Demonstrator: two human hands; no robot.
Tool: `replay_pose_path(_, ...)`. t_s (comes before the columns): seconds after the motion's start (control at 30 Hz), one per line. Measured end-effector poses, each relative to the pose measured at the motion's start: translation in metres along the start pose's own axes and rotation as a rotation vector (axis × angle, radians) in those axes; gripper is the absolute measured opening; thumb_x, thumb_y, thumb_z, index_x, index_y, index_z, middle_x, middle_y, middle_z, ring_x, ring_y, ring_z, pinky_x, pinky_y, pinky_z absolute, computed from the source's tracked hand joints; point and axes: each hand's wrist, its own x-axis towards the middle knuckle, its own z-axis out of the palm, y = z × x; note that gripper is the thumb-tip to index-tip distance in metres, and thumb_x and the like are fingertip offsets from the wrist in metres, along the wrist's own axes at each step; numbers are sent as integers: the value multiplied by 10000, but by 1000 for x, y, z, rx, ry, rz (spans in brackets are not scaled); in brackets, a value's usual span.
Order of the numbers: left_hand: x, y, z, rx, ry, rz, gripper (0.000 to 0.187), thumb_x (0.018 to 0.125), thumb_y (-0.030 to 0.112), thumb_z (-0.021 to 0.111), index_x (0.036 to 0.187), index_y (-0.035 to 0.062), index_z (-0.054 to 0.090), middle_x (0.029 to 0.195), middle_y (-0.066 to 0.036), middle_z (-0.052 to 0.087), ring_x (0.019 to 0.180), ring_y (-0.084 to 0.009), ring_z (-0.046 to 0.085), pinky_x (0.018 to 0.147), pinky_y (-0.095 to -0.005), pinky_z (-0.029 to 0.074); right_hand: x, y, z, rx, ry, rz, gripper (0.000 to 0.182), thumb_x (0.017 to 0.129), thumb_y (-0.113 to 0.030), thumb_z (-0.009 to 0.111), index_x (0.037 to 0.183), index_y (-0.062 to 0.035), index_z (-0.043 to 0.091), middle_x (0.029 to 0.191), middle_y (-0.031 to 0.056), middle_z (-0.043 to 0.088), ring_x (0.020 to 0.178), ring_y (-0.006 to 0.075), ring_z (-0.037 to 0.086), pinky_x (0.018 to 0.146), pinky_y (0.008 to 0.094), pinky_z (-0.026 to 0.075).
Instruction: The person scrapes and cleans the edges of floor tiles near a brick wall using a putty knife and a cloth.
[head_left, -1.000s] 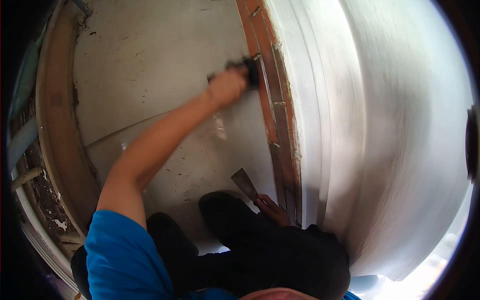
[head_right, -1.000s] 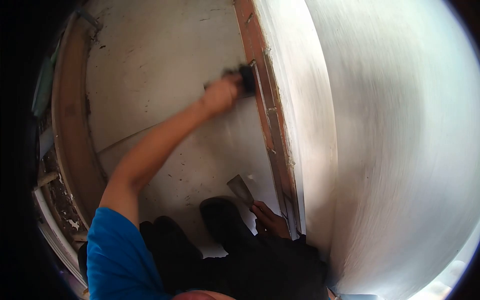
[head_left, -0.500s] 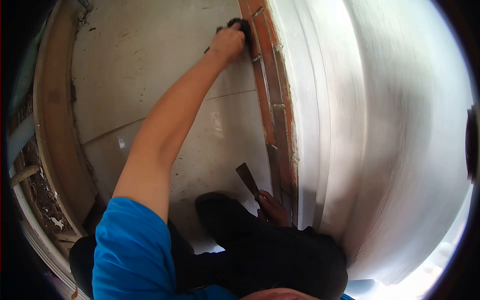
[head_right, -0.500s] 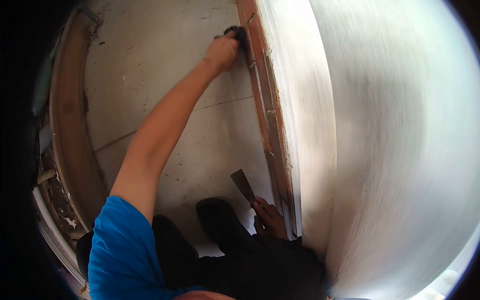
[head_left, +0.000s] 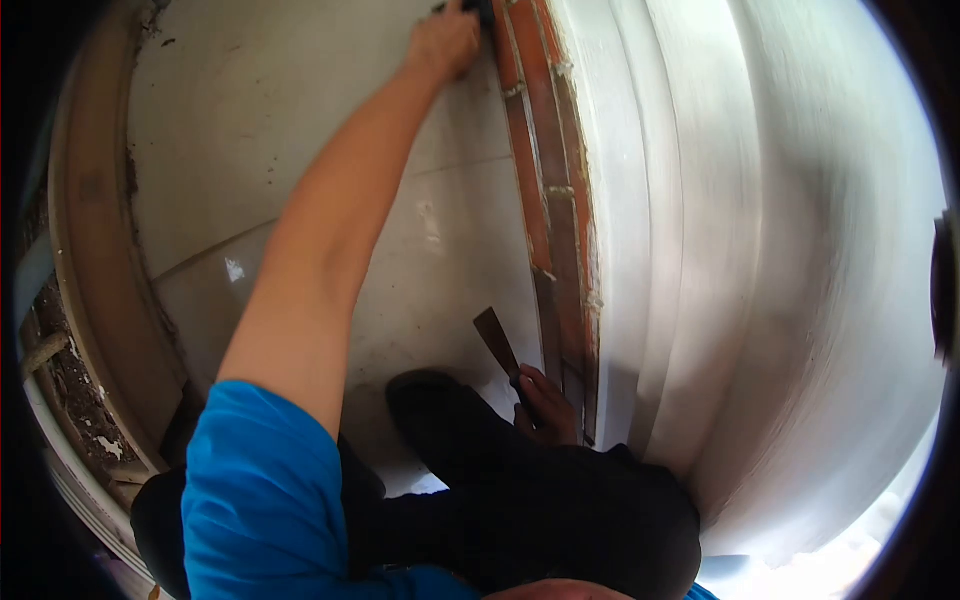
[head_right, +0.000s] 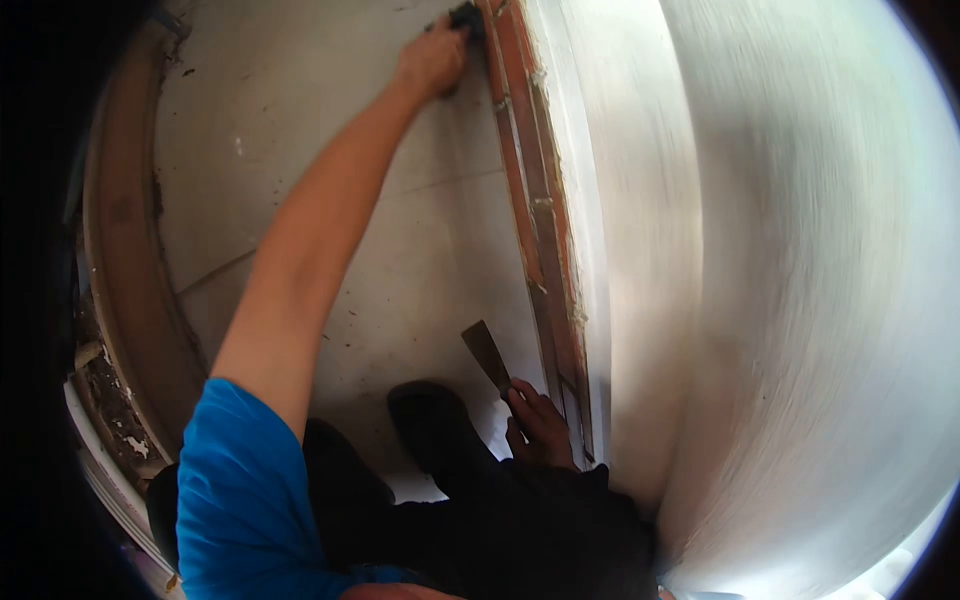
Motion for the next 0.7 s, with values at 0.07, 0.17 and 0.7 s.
replay_pose_path(0.07,5,14,-36,148,-193,-56,432,827,139,648,1246,66,576,1395,-195,460,1140,-348,591,928,-436,527,-1,3,-6,9,-11,17,610,761,93,649,1340,-66,543,1332,171,580,1006,312,639,853,366,533)
replay_pose_path(0.17,-24,19,-19,139,-183,81,320,892,166,530,1188,59,590,1299,-217,502,1012,-378,630,842,-477,544,-9,10,-5,64,-29,34,608,769,77,655,1349,-62,540,1335,195,578,1161,328,627,945,363,514)
replay_pose_path(0.7,-415,185,31,-710,-787,245,303,923,137,494,1069,-129,492,752,-241,636,653,-422,681,580,-503,566,-133,63,-17,161,-130,600,499,961,-142,564,1432,-79,410,1137,150,607,871,202,645,787,328,522)
